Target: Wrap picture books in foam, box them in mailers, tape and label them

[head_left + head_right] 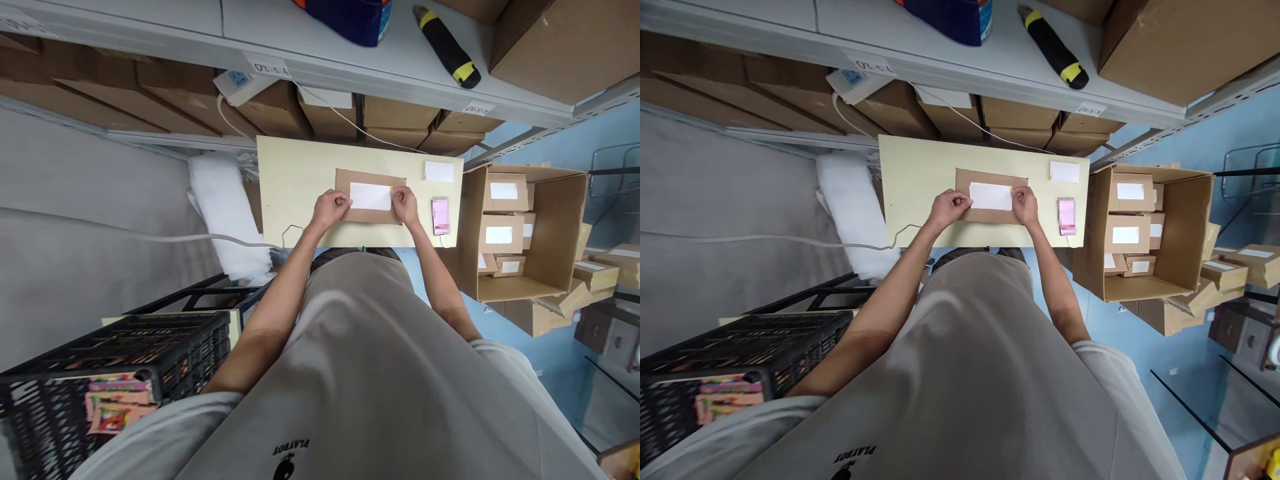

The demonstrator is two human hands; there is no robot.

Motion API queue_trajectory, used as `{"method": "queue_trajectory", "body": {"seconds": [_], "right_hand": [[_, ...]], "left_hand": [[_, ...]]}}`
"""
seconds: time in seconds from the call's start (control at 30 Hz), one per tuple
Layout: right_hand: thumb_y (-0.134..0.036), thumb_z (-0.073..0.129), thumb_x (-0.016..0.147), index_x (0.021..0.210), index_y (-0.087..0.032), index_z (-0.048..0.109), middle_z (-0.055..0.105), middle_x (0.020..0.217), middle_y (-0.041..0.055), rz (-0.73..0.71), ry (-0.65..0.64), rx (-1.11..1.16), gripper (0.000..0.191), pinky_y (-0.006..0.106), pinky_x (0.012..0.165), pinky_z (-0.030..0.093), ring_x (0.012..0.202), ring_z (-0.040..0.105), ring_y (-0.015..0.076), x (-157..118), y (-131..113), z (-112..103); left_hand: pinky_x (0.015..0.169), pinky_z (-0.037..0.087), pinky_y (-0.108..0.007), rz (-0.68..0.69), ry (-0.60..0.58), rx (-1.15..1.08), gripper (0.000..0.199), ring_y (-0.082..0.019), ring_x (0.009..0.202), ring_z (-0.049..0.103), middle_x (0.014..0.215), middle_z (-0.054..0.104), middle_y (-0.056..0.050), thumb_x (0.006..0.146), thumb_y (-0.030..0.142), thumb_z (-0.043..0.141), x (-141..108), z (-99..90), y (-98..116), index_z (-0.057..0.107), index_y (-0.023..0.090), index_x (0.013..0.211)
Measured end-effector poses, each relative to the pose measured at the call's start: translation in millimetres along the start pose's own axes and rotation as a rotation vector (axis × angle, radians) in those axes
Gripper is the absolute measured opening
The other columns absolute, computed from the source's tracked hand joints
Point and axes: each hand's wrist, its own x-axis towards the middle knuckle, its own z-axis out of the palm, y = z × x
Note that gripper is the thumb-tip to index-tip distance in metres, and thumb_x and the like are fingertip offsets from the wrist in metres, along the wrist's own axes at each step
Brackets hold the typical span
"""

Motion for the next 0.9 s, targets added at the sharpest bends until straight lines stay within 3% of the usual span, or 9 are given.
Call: {"method": "queue_trajectory", "body": {"seconds": [0.13, 0.37, 0.9], "right_hand": [[-0.023, 0.059, 0.099, 0.097, -0.024, 0.066, 0.074, 0.112, 0.0084, 0.001, 0.015, -0.016, 0.007, 0.038, 0.098, 0.058, 0.087, 0.062, 0.0198, -3.1, -2.7, 1.6], [-0.019, 0.058, 0.100, 0.097, -0.024, 0.066, 0.072, 0.112, 0.0072, -0.038, 0.046, -0.059, 0.010, 0.036, 0.095, 0.057, 0.089, 0.063, 0.0198, -4.7, 3.7, 7.0], [-0.031, 0.062, 0.107, 0.097, -0.022, 0.070, 0.070, 0.106, 0.0054, -0.122, 0.079, -0.072, 0.015, 0.034, 0.091, 0.058, 0.088, 0.064, 0.0180, -0.8, 23.5, 14.2]], "left_hand": [[0.085, 0.049, -0.036, 0.008, -0.001, 0.011, 0.011, -0.022, 0.081, 0.058, 0.088, 0.067, -0.005, 0.090, 0.031, 0.077, -0.2, 0.2, -1.0, 0.082, 0.022, 0.087], [0.085, 0.049, -0.037, 0.025, 0.001, 0.017, 0.012, -0.022, 0.081, 0.058, 0.089, 0.067, -0.005, 0.091, 0.033, 0.077, -0.9, 1.7, -4.6, 0.082, 0.022, 0.088], [0.088, 0.055, -0.035, 0.060, 0.021, 0.136, 0.013, -0.021, 0.084, 0.064, 0.092, 0.070, -0.005, 0.096, 0.032, 0.075, -4.9, 3.7, -4.5, 0.084, 0.023, 0.095]]}}
